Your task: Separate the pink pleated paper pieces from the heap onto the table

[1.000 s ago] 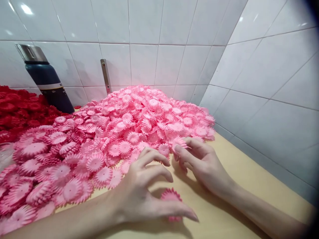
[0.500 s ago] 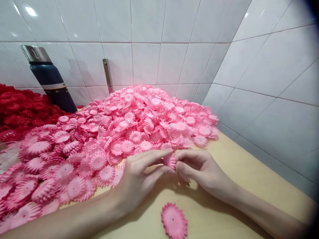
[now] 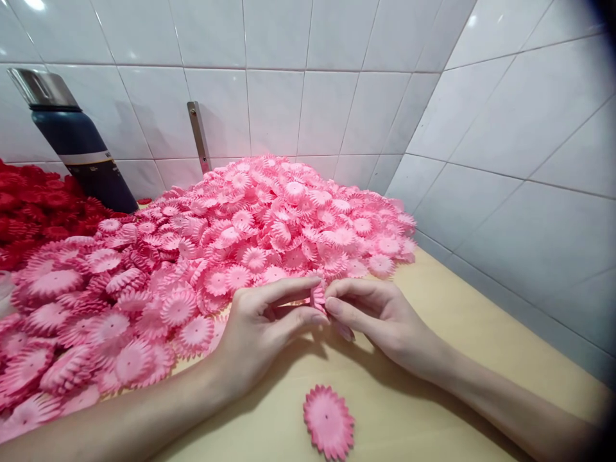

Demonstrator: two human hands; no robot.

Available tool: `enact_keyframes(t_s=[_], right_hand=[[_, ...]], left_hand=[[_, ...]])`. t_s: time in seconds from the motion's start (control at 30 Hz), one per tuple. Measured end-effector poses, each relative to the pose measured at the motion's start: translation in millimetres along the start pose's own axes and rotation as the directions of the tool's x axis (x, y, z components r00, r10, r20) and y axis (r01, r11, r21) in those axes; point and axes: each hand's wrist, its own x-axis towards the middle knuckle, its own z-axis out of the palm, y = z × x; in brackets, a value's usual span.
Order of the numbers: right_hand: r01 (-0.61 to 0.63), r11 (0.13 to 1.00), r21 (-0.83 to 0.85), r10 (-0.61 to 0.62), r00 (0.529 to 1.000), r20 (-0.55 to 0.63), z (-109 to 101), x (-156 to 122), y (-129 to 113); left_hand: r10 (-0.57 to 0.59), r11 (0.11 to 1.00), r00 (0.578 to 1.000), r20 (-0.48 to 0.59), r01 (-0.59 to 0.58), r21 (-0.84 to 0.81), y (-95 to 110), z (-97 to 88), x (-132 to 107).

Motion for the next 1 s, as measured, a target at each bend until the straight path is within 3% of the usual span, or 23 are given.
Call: enact_keyframes(t_s=[0.33,0.5,0.8,1.0], right_hand=[[0.014,1.000,-0.010,-0.013,0.999,0.030,0.6,-0.6,-1.3],[0.023,1.000,-0.005,-0.023,0.999,0.031,0.9,-0.2,1.3],[0.002,1.000,0.014,-0.003,1.000,0.015,2.4,-1.7,-0.8],[0.005,1.000,0.026,-0.006,0.999,0.043,2.3,-1.3,0.2]], left_hand=[[-0.052,0.964,0.998,0.019,0.055,-0.259,-1.1,3.1,2.2],[-0.051,0.963,0.996,0.069,0.067,-0.263,-2.7,2.5,1.6],[-0.058,0.991,0.998,0.015,0.059,-0.120,3.9,3.8,2.5],[-0.092,0.981,0.994,0.062,0.101,-0.167,1.3,1.3,2.9]])
